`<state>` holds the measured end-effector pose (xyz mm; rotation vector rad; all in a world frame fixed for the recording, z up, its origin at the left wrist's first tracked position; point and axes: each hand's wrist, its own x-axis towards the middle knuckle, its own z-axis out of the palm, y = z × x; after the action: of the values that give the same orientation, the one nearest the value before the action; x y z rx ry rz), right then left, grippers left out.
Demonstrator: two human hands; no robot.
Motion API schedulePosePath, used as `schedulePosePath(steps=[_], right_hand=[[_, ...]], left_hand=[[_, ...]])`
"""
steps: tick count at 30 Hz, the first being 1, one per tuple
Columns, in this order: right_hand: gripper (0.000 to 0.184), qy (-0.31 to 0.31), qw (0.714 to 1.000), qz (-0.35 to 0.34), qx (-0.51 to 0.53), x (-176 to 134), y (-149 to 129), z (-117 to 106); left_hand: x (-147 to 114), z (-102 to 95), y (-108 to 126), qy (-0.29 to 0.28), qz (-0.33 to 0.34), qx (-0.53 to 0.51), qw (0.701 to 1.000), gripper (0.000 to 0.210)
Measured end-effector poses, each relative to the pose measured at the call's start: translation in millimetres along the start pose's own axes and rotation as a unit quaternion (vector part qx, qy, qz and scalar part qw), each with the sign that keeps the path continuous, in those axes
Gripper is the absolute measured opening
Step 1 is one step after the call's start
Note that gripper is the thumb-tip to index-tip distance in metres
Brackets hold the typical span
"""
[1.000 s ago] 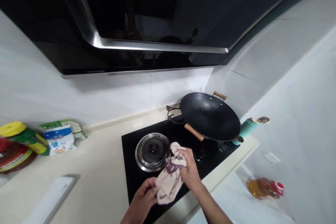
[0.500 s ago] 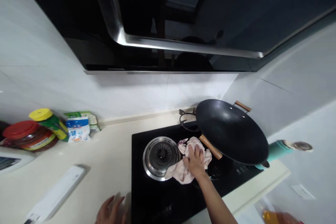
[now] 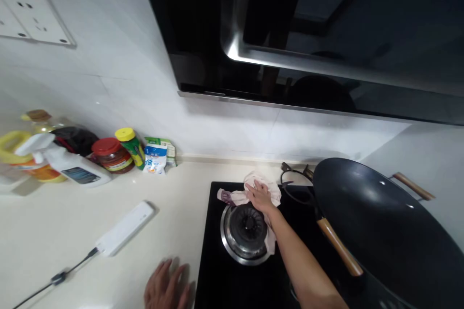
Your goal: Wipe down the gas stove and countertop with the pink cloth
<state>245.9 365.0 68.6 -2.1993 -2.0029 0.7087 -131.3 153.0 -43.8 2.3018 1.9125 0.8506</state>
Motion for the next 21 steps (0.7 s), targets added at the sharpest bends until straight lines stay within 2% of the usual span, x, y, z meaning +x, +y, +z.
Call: schedulePosePath(steps=[3, 5, 8, 11, 14, 16, 18, 21], right_hand=[[0.061, -0.045, 0.999, -0.018, 0.000, 22, -44, 4], [0.062, -0.069, 0.996, -0.056, -0.002, 22, -83, 16], [0.062, -0.098, 0.987, -0.127, -0.003, -3, -142, 44], [0.059, -0.123, 0.971, -0.203, 0.011, -53, -176, 74], [0.052, -0.114, 0.954, -0.271, 0.057, -116, -174, 101], [0.048, -0.098, 0.946, -0.301, 0.076, -160, -159, 120], [0.044, -0.076, 0.937, -0.331, 0.083, -200, -141, 139], [0.033, -0.052, 0.935, -0.341, 0.085, -244, -112, 164]], left_hand=[[0, -5.1, 0, -0.010, 0.003, 0.001, 1.000, 0.042], [1, -7.8, 2, -0.012, -0.005, -0.015, 1.000, 0.043], [2, -10.3, 7, 0.001, -0.013, -0.050, 0.999, 0.043], [7, -14.9, 10, 0.028, -0.038, -0.091, 0.995, 0.042], [18, -27.2, 10, 0.068, -0.079, -0.126, 0.986, 0.040], [28, -38.6, 10, 0.061, -0.095, -0.157, 0.981, 0.041], [35, -49.1, 13, 0.012, -0.089, -0.196, 0.976, 0.041], [38, -56.5, 24, -0.081, -0.029, -0.238, 0.967, 0.038]])
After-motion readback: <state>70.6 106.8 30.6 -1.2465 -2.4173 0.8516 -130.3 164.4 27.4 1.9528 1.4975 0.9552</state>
